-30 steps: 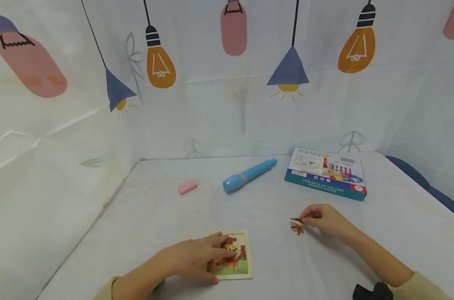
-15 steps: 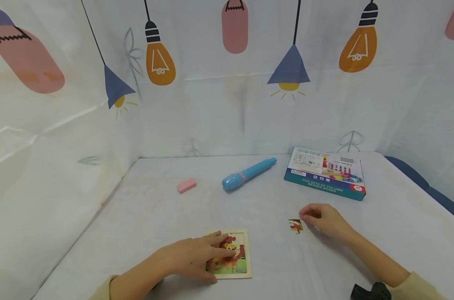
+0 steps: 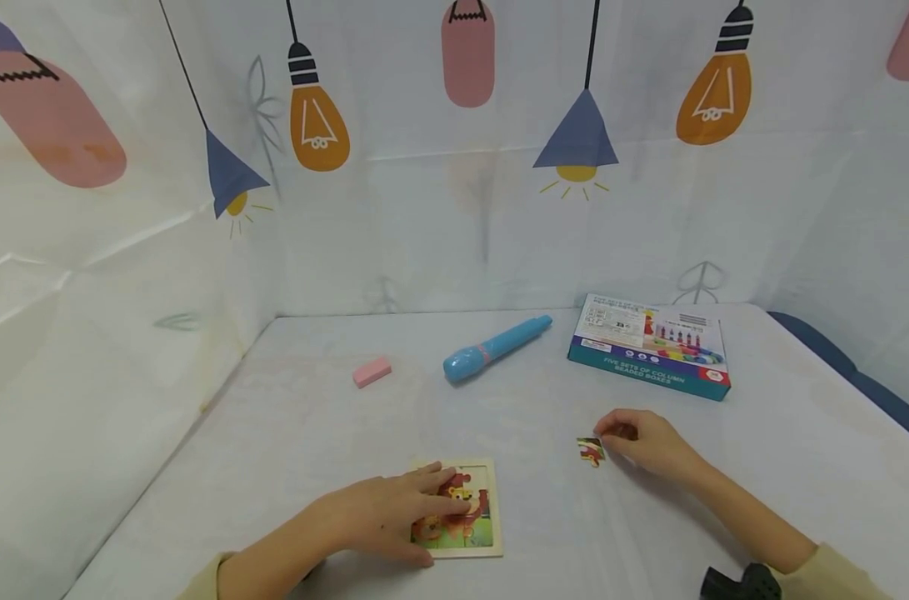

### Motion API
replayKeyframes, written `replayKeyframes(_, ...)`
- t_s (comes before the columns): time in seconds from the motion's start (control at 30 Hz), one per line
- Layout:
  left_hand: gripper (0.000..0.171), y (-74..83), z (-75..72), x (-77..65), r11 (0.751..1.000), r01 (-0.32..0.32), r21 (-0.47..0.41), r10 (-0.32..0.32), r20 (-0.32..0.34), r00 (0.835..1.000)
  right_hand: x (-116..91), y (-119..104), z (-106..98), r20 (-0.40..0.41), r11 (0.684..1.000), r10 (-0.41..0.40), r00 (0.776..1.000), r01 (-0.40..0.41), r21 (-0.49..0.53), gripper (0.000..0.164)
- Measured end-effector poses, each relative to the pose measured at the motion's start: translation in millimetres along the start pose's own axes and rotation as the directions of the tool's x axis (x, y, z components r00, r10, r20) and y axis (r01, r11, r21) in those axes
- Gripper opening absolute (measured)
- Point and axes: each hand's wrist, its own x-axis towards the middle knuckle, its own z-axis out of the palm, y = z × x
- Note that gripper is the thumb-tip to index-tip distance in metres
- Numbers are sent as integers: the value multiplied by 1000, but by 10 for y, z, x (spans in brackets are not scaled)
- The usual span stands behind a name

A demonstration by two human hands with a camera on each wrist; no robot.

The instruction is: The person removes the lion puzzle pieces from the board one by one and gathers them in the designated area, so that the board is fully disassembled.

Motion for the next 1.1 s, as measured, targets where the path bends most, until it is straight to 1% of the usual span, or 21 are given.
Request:
replayKeyframes(0.3,63,15,5,-25,1000,25,-11,-25,-14,1000,14,-2,24,-10,998,-34,999,33,-46,13)
replayKeyframes(0.37,63,22,14,-23,1000,27,-13,-27,-19,999,-3,-10,35,-13,997,-51,999,50,-60,13)
replayKeyframes(0.5,63,40,24,-12,1000,9,3,-9,-37,999,-38,-40,68,-25,988,-102,994,99,-115,11)
replayKeyframes(0.6,63,44,22,-6,1000,-3,18,4,-46,999,-57,-79,91,-45,969,-171,984,160,-190,11)
replayKeyframes(0.73,63,33,16,-9,1000,-7,23,8,-48,999,-82,-170,131,-93,934,-262,961,228,-273,17)
replayKeyframes(0.83,63,21,10,-12,1000,-10,28,11,-47,999,-108,-269,188,-125,916,-320,939,273,-295,24)
replayKeyframes(0.93,64,14,5,-12,999,-10,34,11,-46,999,-136,-376,266,-134,901,-364,922,312,-302,31)
replayKeyframes(1.1,64,19,5,-10,1000,-3,30,4,-40,999,-179,-523,379,-110,881,-400,910,349,-321,36)
